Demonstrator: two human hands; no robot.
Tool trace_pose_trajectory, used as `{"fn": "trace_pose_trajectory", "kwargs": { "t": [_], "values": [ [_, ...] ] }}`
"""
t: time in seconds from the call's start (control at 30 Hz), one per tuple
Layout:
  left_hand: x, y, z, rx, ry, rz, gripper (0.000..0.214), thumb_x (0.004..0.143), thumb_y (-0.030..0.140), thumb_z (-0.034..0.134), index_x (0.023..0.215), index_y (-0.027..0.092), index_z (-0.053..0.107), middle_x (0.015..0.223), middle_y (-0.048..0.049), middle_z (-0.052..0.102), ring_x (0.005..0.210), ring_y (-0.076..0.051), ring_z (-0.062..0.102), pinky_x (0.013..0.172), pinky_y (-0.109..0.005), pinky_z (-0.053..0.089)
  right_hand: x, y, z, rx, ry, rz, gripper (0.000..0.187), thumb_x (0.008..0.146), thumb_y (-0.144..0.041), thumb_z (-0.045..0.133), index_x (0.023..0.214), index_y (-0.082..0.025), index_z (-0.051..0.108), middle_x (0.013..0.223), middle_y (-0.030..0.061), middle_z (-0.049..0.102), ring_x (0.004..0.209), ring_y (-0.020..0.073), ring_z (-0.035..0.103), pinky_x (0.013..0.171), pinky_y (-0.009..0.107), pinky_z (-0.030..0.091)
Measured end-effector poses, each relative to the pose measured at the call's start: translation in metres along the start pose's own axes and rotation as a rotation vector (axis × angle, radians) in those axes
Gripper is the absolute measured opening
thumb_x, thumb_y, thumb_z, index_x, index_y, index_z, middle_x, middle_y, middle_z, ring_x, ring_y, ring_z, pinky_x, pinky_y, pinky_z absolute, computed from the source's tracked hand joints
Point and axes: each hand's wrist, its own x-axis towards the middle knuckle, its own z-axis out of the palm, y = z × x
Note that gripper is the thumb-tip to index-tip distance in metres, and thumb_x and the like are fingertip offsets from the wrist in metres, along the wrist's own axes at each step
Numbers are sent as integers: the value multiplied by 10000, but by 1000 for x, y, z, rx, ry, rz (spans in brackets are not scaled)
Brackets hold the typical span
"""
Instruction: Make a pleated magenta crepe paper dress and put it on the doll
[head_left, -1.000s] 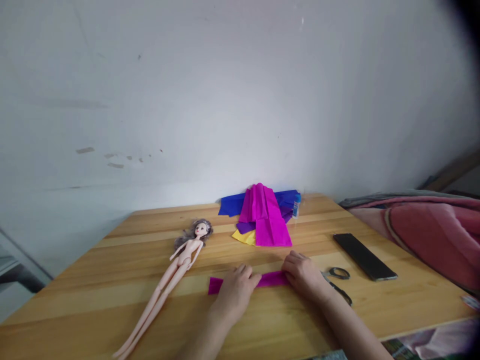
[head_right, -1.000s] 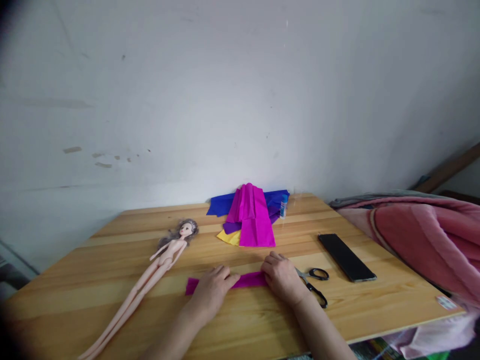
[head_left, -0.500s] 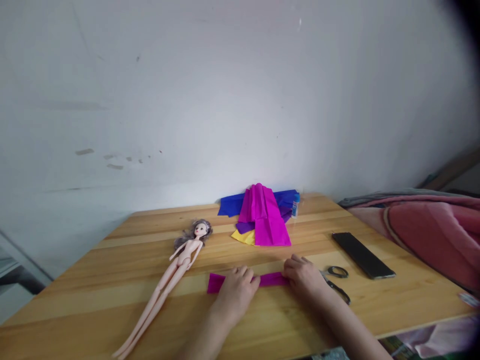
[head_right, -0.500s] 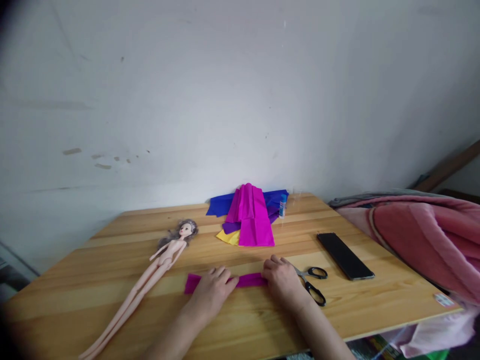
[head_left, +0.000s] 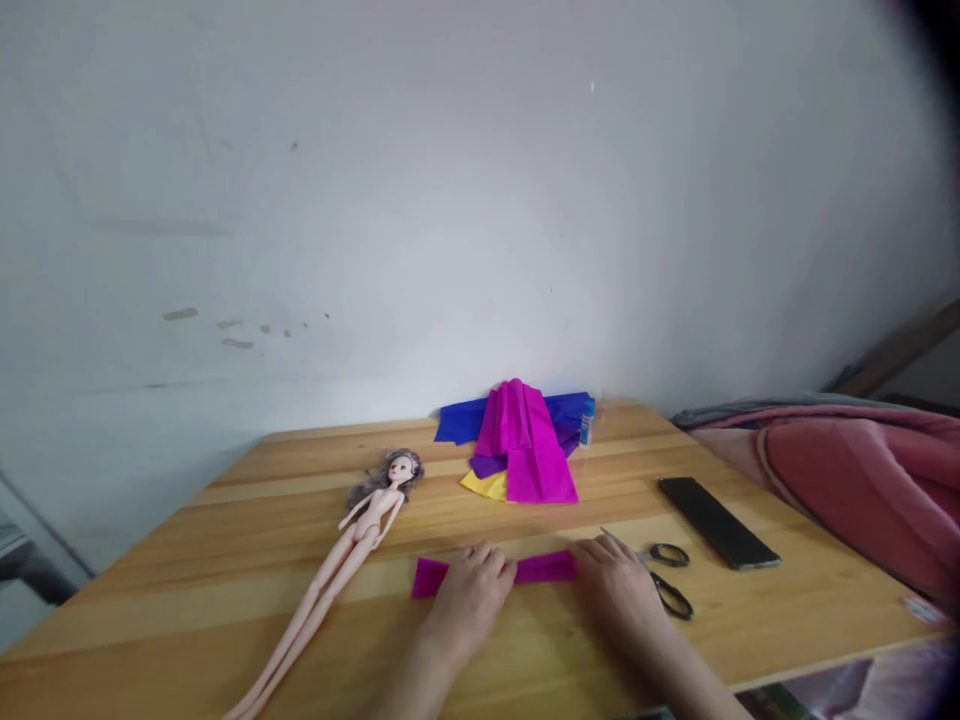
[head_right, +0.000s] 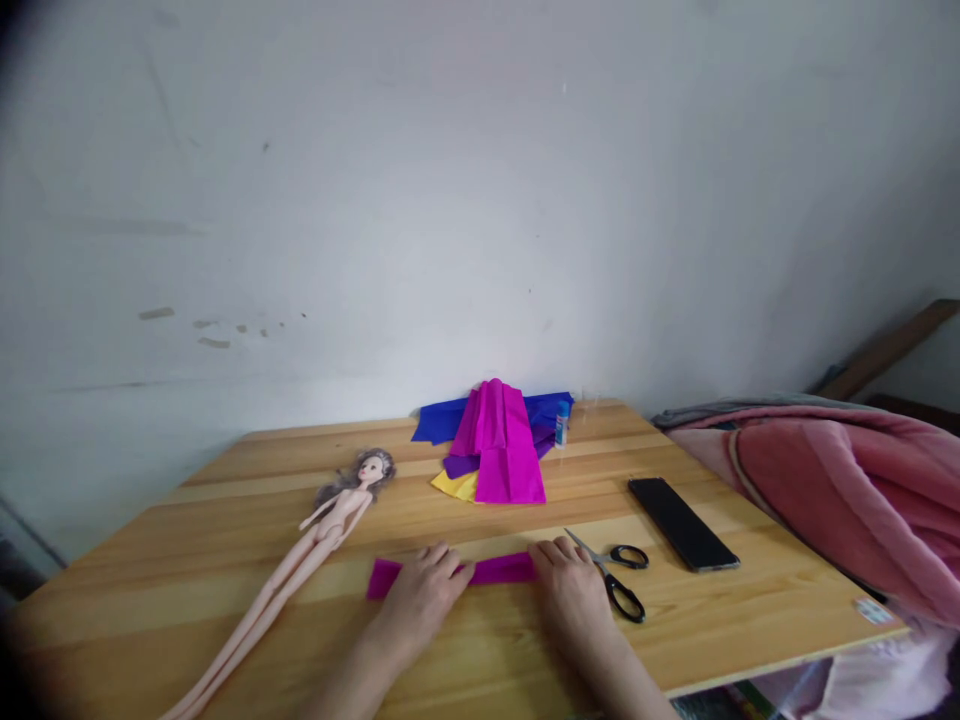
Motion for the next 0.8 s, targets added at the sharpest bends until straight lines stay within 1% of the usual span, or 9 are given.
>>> {"fn": "trace_pose_trajectory", "kwargs": {
  "t": [0.07, 0.13, 0.2, 0.23, 0.3, 0.37, 0.57, 0.67, 0.8],
  "values": [
    [0, 1, 1, 8, 5, -1, 200, 857, 122, 499, 1026, 190, 581, 901, -56, 591, 879, -216, 522, 736, -345, 416, 4, -7, 5, 18, 44, -9, 455, 783, -53, 452, 1189, -207, 590, 1197, 77, 624, 1091, 230, 531, 907, 337, 395],
    [0, 2, 0, 15, 1, -9, 165, 876, 137, 474, 985, 182, 589, 890, -54, 591, 869, -218, 524, 728, -348, 418, 7, -22, 13, 61, 69, -77, 520, 770, -29, 434, 1254, -183, 547, 1269, 89, 580, 1165, 224, 501, 967, 347, 380],
    [0, 3, -2, 19, -4, -22, 176, 892, 136, 437, 961, 183, 591, 895, -54, 591, 869, -222, 524, 726, -355, 422, 9, -39, 23, 120, 67, -160, 517, 778, -39, 430, 1266, -173, 536, 1277, 98, 574, 1182, 214, 499, 1016, 356, 357],
    [0, 4, -3, 20, -7, -27, 182, 894, 131, 427, 952, 184, 591, 902, -54, 590, 870, -224, 524, 731, -361, 424, 10, -48, 28, 145, 65, -175, 512, 788, -52, 429, 1278, -168, 524, 1283, 104, 569, 1186, 213, 498, 1033, 362, 347],
    [0, 5, -4, 22, -11, -25, 182, 887, 122, 431, 956, 182, 588, 918, -56, 589, 882, -229, 524, 757, -373, 427, 9, -61, 35, 182, 57, -166, 507, 800, -77, 427, 1295, -156, 504, 1298, 115, 554, 1192, 217, 495, 1046, 371, 341],
    [-1, 5, -3, 26, -6, -20, 172, 876, 119, 448, 964, 175, 585, 930, -59, 589, 897, -234, 523, 781, -383, 426, 8, -67, 38, 197, 40, -145, 506, 805, -94, 426, 1305, -143, 493, 1320, 120, 534, 1207, 223, 483, 1052, 372, 337],
    [0, 6, 1, 51, 6, 23, 196, 847, 109, 486, 1016, 158, 572, 918, -69, 590, 891, -242, 518, 772, -383, 417, 0, -64, 34, 136, -16, -104, 469, 836, -135, 418, 1298, -123, 499, 1343, 130, 507, 1257, 249, 437, 1081, 392, 297],
    [0, 7, -1, 61, 6, 37, 207, 857, 114, 475, 1040, 151, 566, 909, -71, 595, 887, -245, 520, 767, -389, 416, -6, -60, 34, 82, 7, -47, 429, 881, -181, 387, 1284, -101, 511, 1341, 145, 504, 1273, 257, 420, 1088, 403, 286],
    [1, 7, -1, 60, 18, 32, 201, 869, 130, 475, 1051, 153, 558, 908, -67, 597, 871, -240, 522, 747, -385, 419, -14, -49, 33, 44, 26, 28, 425, 903, -217, 372, 1293, -105, 498, 1345, 137, 500, 1268, 263, 427, 1097, 432, 261]
  ]
}}
